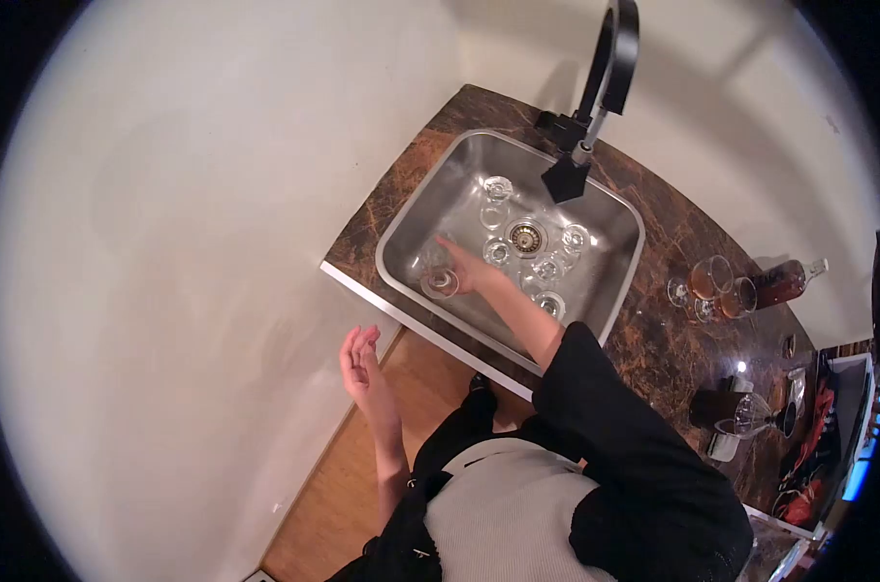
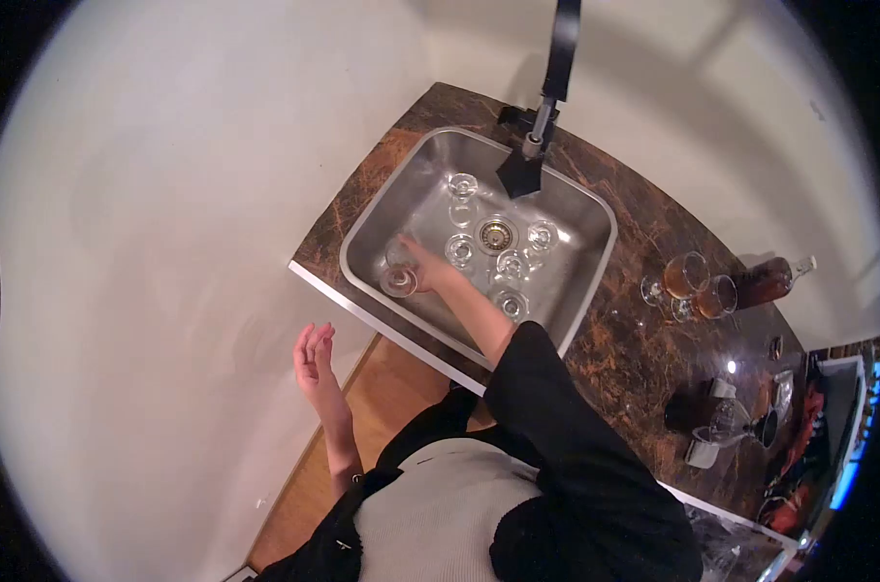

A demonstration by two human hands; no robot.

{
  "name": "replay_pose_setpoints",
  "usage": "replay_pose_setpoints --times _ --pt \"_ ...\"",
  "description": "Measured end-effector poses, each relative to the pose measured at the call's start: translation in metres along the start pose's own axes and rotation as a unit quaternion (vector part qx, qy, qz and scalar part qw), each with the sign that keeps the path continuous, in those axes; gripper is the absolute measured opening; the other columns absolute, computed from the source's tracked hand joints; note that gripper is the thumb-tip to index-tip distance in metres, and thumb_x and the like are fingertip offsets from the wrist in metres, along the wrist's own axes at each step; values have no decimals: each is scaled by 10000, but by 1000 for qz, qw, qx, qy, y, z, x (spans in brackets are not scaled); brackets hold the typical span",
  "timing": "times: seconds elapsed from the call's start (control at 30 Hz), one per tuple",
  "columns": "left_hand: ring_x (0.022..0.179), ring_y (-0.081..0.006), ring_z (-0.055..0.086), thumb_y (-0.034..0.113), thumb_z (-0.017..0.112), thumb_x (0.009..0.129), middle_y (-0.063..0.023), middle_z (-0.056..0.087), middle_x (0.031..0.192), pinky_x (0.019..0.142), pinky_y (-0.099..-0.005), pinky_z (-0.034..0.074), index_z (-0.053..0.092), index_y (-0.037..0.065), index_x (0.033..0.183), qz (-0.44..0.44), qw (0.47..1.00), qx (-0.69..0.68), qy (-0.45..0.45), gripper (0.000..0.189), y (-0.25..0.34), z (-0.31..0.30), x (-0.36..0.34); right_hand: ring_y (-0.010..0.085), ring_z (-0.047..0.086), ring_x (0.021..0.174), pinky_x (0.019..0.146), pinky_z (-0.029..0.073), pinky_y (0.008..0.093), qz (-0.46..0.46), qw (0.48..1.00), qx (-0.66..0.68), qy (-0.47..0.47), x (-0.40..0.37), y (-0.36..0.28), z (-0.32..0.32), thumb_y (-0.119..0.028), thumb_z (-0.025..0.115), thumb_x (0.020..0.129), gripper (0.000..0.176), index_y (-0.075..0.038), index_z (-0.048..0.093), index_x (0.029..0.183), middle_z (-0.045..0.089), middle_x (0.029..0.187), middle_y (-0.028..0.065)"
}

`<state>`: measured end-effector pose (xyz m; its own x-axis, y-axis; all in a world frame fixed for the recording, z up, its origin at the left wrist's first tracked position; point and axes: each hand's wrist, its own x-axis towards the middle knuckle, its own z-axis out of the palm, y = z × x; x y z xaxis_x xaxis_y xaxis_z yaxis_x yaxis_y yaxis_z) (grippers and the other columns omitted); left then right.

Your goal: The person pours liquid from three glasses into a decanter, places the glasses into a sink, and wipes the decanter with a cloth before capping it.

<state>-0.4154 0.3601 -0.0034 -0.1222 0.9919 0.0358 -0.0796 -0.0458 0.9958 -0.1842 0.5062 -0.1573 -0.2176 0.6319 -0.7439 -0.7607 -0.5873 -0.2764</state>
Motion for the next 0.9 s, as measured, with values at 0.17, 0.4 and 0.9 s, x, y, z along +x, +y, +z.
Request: replay_pose_setpoints --times 0.17,0.4,0.9 --pt "1180 -210 587 105 462 1066 -149 636 1241 1062 -349 430 498 -6 1350 7 1000 -3 19 307 -8 -15 13 291 699 886 774 630 415 97 981 167 -22 65 5 -36 -546 691 886 674 5 549 1246 659 1066 192" --pt "1158 -202 598 113 472 1067 -146 653 1217 1046 -351 439 509 -3 1339 15 1000 16 13 298 -10 -13 30 300 715 872 729 649 401 122 944 308 19 76 10 -38 -410 768 813 560 -12 587 1163 656 1068 168" --pt "1165 -213 599 91 461 1064 -154 647 1225 1062 -363 439 494 -5 1353 11 999 20 -31 306 -18 -5 42 354 709 868 757 660 408 244 832 497 30 76 4 -42 -325 886 692 849 170 391 1174 561 1072 237"
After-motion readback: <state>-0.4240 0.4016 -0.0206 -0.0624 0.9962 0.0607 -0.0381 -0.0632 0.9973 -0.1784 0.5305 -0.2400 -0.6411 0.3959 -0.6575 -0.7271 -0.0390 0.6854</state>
